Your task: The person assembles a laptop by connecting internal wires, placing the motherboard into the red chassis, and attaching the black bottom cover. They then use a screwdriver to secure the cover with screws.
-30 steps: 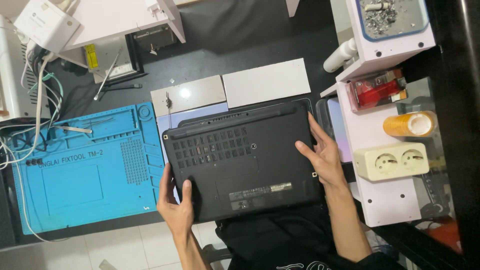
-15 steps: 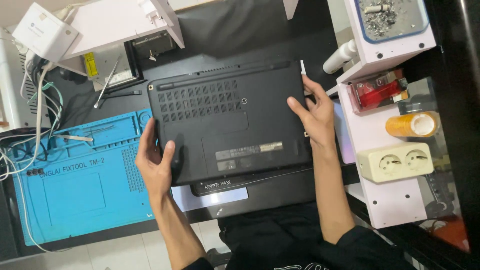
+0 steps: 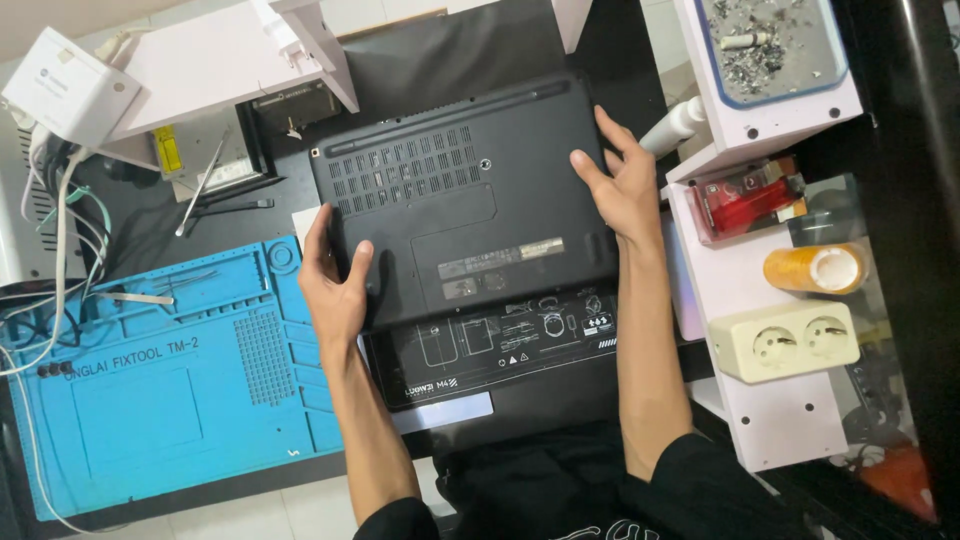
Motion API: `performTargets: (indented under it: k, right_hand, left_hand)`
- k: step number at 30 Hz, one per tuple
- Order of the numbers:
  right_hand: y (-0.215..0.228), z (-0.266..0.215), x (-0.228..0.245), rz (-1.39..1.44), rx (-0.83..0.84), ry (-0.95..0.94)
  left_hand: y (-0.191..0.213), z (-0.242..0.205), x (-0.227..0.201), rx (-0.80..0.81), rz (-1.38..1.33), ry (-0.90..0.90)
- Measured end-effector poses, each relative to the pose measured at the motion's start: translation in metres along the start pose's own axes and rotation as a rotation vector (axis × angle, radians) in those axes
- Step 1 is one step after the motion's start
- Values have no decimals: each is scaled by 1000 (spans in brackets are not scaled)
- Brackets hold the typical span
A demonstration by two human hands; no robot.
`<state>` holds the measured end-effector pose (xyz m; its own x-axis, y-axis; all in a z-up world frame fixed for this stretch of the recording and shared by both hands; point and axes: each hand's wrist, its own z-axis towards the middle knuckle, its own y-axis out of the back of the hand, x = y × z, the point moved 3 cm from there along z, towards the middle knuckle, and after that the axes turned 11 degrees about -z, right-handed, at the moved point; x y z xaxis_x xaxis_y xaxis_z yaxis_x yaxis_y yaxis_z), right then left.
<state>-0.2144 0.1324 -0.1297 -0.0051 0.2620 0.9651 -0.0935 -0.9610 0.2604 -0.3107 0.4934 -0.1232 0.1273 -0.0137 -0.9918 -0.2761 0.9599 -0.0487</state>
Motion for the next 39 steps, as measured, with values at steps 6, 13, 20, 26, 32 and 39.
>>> performTargets:
  k: [6,13,20,26,32,39]
  right_hand:
    - [-3,16,-23,57,3,0]
    - [-3,33,-40,50,0,30]
    - [-8,37,-60,6,-15,131]
    - [-9,29,-36,-409,-126,114]
    - [-10,28,-33,-457,-116,78]
    - [-11,36,-54,-550,-138,94]
  left_hand:
    - [-13,15,-8,-7,79,-16]
    - [-23,29,-1,-32,101,-19]
    - [-28,32,-2,-54,212,-39]
    - [-32,32,-3,-72,268,-42]
    - [-34,32,-1,-99,305,-56]
    - [-33,33,3,-84,341,-48]
